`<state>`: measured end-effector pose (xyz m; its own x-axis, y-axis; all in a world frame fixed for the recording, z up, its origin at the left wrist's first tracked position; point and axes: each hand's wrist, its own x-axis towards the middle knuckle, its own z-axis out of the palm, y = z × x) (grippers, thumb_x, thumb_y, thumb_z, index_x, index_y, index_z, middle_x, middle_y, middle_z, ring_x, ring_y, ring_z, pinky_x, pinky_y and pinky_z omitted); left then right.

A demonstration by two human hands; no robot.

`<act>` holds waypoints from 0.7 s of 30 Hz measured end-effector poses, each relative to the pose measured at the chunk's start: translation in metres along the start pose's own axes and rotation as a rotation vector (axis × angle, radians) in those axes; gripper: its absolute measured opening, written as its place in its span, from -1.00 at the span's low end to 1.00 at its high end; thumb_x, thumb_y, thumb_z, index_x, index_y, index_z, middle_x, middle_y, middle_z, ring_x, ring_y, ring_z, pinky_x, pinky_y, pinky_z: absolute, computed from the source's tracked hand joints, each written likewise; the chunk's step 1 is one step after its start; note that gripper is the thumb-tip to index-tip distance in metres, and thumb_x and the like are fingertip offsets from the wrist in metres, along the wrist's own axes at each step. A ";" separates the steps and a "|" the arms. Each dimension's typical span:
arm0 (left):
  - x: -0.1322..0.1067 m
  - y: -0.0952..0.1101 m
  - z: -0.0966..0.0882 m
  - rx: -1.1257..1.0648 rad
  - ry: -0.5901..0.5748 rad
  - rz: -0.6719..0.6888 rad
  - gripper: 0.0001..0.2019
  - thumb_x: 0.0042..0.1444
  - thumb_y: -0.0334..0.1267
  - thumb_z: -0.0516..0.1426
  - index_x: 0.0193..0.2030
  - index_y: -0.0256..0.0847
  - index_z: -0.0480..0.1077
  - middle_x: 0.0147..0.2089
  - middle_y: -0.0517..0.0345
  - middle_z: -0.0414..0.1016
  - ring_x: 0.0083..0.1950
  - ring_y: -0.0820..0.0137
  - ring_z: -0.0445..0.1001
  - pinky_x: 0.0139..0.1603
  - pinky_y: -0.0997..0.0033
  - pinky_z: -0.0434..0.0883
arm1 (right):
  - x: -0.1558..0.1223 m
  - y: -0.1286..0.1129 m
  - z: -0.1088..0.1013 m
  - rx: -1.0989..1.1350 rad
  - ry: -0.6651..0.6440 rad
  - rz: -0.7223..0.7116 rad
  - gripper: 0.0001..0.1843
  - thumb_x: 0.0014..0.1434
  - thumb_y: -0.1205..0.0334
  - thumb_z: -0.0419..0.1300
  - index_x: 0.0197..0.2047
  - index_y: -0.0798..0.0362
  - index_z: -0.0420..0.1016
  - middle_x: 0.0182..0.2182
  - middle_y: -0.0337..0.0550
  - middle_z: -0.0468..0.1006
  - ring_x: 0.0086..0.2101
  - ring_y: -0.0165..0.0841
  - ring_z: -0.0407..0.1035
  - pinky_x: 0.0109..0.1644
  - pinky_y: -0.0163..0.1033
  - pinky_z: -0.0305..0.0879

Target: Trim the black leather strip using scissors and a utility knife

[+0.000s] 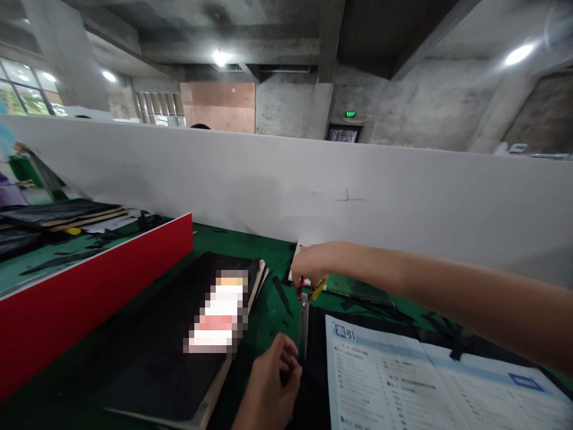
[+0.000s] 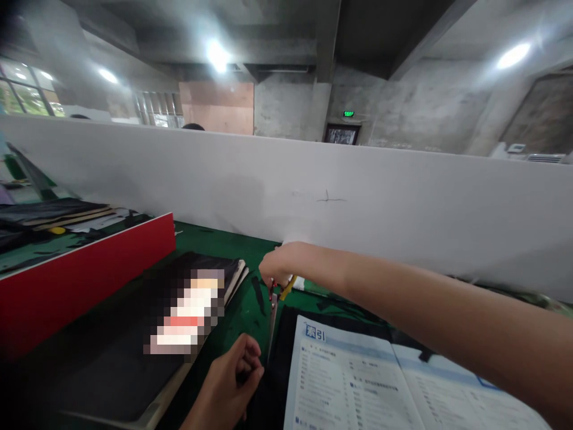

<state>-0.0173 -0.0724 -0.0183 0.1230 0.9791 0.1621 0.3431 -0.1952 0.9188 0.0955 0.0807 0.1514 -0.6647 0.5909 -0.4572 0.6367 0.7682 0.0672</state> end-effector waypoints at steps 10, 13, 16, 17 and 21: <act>0.004 -0.001 -0.005 0.057 -0.150 -0.150 -0.82 0.02 -0.16 0.01 -0.35 -0.17 0.36 -0.55 0.29 0.26 -0.64 0.50 0.20 -0.65 0.54 0.14 | -0.162 0.043 0.095 0.229 0.358 0.332 -0.56 -0.01 0.28 0.15 0.00 0.01 0.47 -0.10 -0.11 0.55 -0.16 -0.21 0.42 -0.16 -0.25 0.28; 0.006 -0.002 -0.005 0.053 -0.194 -0.237 -0.67 -0.06 -0.02 0.01 -0.30 -0.20 0.40 -0.56 0.29 0.24 -0.66 0.49 0.18 -0.68 0.53 0.13 | -0.198 0.021 0.179 0.454 0.437 0.558 -0.57 0.02 0.21 0.12 -0.01 0.03 0.48 -0.10 -0.04 0.55 -0.15 -0.15 0.42 -0.09 -0.15 0.30; 0.009 -0.001 -0.005 0.090 -0.233 -0.260 -0.57 -0.11 0.04 0.00 -0.24 -0.21 0.45 -0.56 0.26 0.27 -0.62 0.47 0.20 -0.65 0.53 0.14 | -0.216 -0.011 0.235 0.545 0.431 0.731 -0.61 -0.01 0.25 0.11 -0.08 -0.09 0.51 -0.15 -0.13 0.57 -0.17 -0.17 0.43 -0.09 -0.15 0.30; 0.010 0.000 -0.006 0.110 -0.240 -0.260 -0.53 -0.12 0.05 0.00 -0.21 -0.22 0.46 -0.57 0.26 0.28 -0.63 0.47 0.19 -0.65 0.53 0.14 | -0.219 -0.020 0.245 0.520 0.457 0.757 -0.58 -0.02 0.25 0.13 -0.05 -0.09 0.50 -0.10 -0.13 0.55 -0.10 -0.15 0.40 -0.01 -0.13 0.27; 0.016 0.003 -0.008 0.188 -0.252 -0.271 -0.43 -0.11 0.18 0.00 -0.11 -0.20 0.46 -0.49 0.21 0.41 -0.63 0.47 0.23 -0.61 0.51 0.14 | -0.222 -0.040 0.254 0.450 0.475 0.780 -0.54 -0.04 0.22 0.19 -0.01 -0.02 0.49 0.05 -0.05 0.44 0.07 -0.10 0.26 0.16 -0.06 0.14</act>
<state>-0.0214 -0.0571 -0.0102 0.2208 0.9565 -0.1907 0.5553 0.0375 0.8308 0.3174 -0.1437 0.0249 -0.0258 0.9994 -0.0221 0.9818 0.0212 -0.1887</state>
